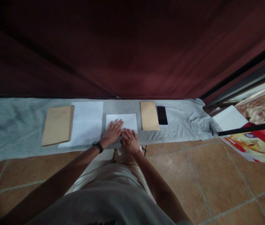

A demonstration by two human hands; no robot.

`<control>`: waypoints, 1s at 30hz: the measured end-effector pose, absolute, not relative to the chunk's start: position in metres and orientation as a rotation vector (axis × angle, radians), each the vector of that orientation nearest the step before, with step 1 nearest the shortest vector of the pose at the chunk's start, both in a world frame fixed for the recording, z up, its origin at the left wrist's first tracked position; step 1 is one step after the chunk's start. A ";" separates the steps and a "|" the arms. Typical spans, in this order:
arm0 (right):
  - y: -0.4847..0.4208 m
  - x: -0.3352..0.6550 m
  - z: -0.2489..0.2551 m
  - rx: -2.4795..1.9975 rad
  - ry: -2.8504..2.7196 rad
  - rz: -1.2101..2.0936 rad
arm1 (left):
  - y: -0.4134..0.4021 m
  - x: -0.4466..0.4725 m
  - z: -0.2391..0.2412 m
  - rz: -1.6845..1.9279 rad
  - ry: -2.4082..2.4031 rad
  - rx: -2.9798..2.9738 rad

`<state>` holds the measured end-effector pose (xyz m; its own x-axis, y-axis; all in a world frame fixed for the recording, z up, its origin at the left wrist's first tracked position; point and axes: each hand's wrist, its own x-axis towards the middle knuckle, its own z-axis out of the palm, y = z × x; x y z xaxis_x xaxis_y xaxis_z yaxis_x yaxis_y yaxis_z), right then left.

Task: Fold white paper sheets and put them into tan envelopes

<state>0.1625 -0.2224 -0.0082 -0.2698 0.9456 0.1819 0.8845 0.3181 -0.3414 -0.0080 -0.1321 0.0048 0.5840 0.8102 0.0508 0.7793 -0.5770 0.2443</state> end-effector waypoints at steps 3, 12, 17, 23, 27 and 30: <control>-0.223 0.163 -0.009 -1.610 -2.245 0.259 | -0.157 -0.018 0.004 0.210 1.316 2.651; -0.204 0.164 -0.008 -1.567 -2.168 0.330 | -0.189 -0.033 -0.001 0.207 1.321 2.699; -0.167 0.152 -0.009 -1.550 -2.262 0.323 | -0.188 -0.034 -0.001 0.182 1.315 2.698; -0.135 0.158 -0.009 -1.612 -2.263 0.234 | -0.190 -0.036 -0.001 0.194 1.360 2.688; -0.130 0.172 -0.011 -1.705 -2.202 0.154 | -0.193 -0.039 -0.004 0.221 1.392 2.674; -0.134 0.181 -0.015 -1.762 -2.166 0.124 | -0.196 -0.040 -0.008 0.256 1.449 2.640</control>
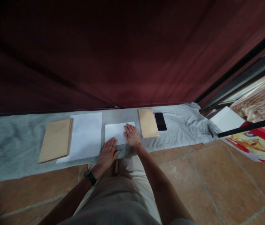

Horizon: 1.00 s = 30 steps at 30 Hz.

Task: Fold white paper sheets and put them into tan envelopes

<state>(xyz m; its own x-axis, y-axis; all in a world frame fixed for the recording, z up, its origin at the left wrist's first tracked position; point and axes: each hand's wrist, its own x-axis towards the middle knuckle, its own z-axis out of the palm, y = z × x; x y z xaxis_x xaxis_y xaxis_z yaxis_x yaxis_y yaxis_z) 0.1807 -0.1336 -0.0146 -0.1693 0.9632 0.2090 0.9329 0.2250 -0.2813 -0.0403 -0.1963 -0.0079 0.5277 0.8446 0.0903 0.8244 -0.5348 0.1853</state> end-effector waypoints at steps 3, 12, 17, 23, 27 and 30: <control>-0.139 0.184 -0.018 -1.775 -2.153 0.113 | -0.193 -0.034 -0.010 0.308 1.550 2.576; -0.142 0.181 -0.022 -1.762 -2.089 0.126 | -0.120 -0.007 -0.003 0.286 1.730 2.448; -0.142 0.181 -0.022 -1.774 -2.094 0.126 | -0.106 -0.010 -0.005 0.246 1.870 2.342; -0.143 0.180 -0.021 -1.769 -2.085 0.149 | -0.115 -0.004 0.003 0.273 1.938 2.283; -0.143 0.179 -0.022 -1.775 -2.078 0.140 | -0.131 0.009 0.006 0.320 1.686 2.458; -0.144 0.180 -0.023 -1.768 -2.088 0.147 | -0.143 0.015 0.002 0.303 1.603 2.478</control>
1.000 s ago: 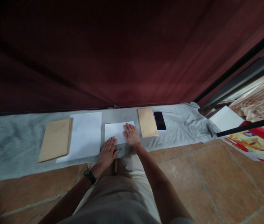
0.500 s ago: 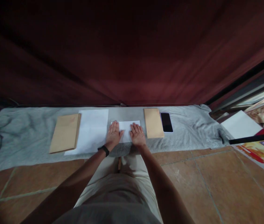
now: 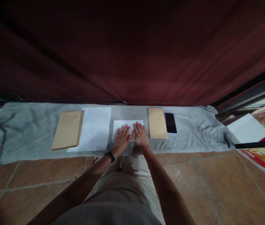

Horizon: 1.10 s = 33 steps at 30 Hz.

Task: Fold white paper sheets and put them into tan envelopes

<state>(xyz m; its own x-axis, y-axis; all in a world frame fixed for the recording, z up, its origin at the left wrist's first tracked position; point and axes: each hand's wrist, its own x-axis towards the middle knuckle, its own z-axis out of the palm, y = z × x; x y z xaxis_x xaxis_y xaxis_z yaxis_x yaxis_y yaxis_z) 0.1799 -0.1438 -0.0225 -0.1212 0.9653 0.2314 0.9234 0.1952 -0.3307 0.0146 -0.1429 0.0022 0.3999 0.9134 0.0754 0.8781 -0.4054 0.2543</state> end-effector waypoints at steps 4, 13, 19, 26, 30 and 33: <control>-0.143 0.181 -0.021 -1.777 -2.088 0.169 | -0.148 0.013 -0.004 0.322 1.585 2.479; -0.128 0.154 -0.014 -1.773 -2.071 0.250 | -0.145 0.012 -0.007 0.293 1.575 2.489; -0.140 0.161 -0.014 -1.825 -2.124 0.194 | -0.145 0.012 -0.005 0.319 1.596 2.462; -0.155 0.171 -0.019 -1.911 -2.038 0.110 | -0.119 -0.002 -0.009 0.401 1.681 2.406; -0.156 0.171 -0.022 -1.912 -2.031 0.092 | -0.105 -0.009 -0.016 0.440 1.737 2.392; -0.155 0.172 -0.023 -1.912 -2.039 0.087 | -0.102 -0.010 -0.018 0.433 1.772 2.386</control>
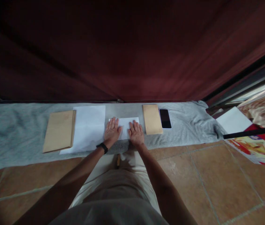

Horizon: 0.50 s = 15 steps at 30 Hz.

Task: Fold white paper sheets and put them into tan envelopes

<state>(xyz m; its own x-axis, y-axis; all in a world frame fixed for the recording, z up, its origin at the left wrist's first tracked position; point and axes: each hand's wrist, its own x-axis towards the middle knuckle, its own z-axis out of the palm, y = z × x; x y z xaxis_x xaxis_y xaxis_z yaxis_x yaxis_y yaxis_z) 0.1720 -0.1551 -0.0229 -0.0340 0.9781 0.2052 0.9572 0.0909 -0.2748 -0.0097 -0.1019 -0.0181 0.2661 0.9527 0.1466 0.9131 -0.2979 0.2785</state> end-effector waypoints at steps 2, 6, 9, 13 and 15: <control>-0.155 0.173 -0.023 -1.903 -2.045 0.089 | -0.102 -0.009 -0.017 0.425 1.780 2.390; -0.155 0.173 -0.024 -1.902 -2.045 0.094 | -0.111 -0.008 -0.008 0.417 1.732 2.466; -0.155 0.173 -0.023 -1.920 -2.058 0.091 | -0.129 -0.007 -0.004 0.360 1.429 2.667; -0.155 0.173 -0.022 -1.926 -2.072 0.091 | -0.154 -0.005 -0.008 0.278 1.174 2.752; -0.155 0.173 -0.021 -1.923 -2.064 0.097 | -0.159 -0.005 -0.009 0.274 1.190 2.739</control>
<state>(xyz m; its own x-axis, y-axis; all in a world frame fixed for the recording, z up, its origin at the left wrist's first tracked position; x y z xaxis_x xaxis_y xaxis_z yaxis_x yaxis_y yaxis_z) 0.1728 -0.1548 -0.0214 -0.0452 0.9819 0.1838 0.9604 0.0933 -0.2624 -0.0049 -0.1591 -0.0094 0.6700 0.7342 0.1099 0.7082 -0.6766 0.2016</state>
